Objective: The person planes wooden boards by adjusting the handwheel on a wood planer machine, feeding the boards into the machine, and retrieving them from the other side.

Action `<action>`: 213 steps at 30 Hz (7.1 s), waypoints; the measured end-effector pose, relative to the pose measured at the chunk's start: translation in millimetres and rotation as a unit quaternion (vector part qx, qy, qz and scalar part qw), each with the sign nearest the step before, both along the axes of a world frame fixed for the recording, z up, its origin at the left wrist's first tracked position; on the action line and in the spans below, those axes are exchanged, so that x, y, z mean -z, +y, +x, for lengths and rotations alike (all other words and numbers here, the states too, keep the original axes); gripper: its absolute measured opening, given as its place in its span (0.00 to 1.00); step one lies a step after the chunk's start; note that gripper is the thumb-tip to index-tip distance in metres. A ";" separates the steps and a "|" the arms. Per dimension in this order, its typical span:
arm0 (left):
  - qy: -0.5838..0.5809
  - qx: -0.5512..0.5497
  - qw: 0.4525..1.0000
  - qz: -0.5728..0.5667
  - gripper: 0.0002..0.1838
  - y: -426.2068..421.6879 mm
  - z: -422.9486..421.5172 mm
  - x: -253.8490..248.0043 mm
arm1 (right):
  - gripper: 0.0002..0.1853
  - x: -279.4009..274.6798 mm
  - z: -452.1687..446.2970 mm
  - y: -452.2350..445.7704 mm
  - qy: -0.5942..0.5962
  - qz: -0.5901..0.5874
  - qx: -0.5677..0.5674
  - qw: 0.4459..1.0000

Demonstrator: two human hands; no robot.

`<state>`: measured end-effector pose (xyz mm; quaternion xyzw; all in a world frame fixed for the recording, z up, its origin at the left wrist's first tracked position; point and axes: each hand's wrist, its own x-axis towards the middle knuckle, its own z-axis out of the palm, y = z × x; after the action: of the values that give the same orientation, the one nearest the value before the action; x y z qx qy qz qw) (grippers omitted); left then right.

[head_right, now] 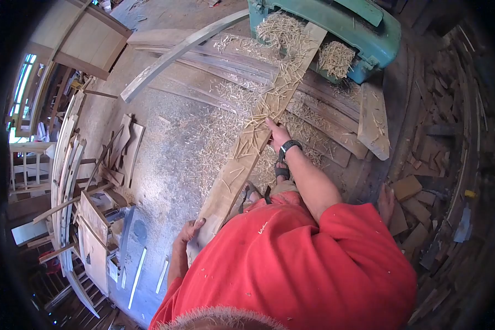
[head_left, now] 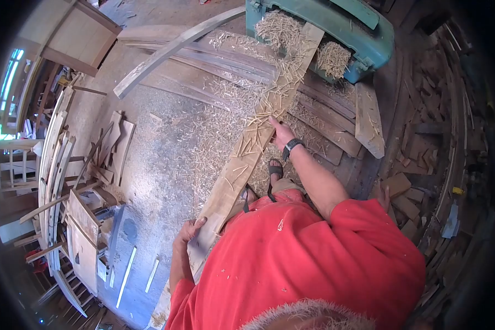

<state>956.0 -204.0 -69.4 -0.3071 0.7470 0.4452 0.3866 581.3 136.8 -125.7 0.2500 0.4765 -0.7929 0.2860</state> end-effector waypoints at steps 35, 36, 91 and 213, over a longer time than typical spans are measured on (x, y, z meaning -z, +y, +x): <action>0.032 0.085 0.990 -0.106 0.46 43.2 -7.9 -6.0 | 0.32 -0.6 49.9 8.8 -0.049 -0.094 -0.046 0.993; -0.002 0.077 0.993 -0.092 0.46 42.6 -5.7 -8.6 | 0.35 -9.8 39.7 10.9 -0.045 -0.096 -0.013 0.994; 0.010 0.106 0.993 -0.058 0.27 -41.3 212.7 14.0 | 0.33 -7.6 161.3 -49.7 -0.189 -0.195 0.001 0.962; 0.468 0.306 0.497 -0.664 0.36 130.7 -363.7 -467.3 | 0.30 -346.1 -269.7 11.5 0.309 -0.325 0.001 0.894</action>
<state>592.4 -73.2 397.9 0.0276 0.9415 -0.2491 -0.2254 311.5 148.4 220.5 -0.1144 0.2560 -0.9411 0.1888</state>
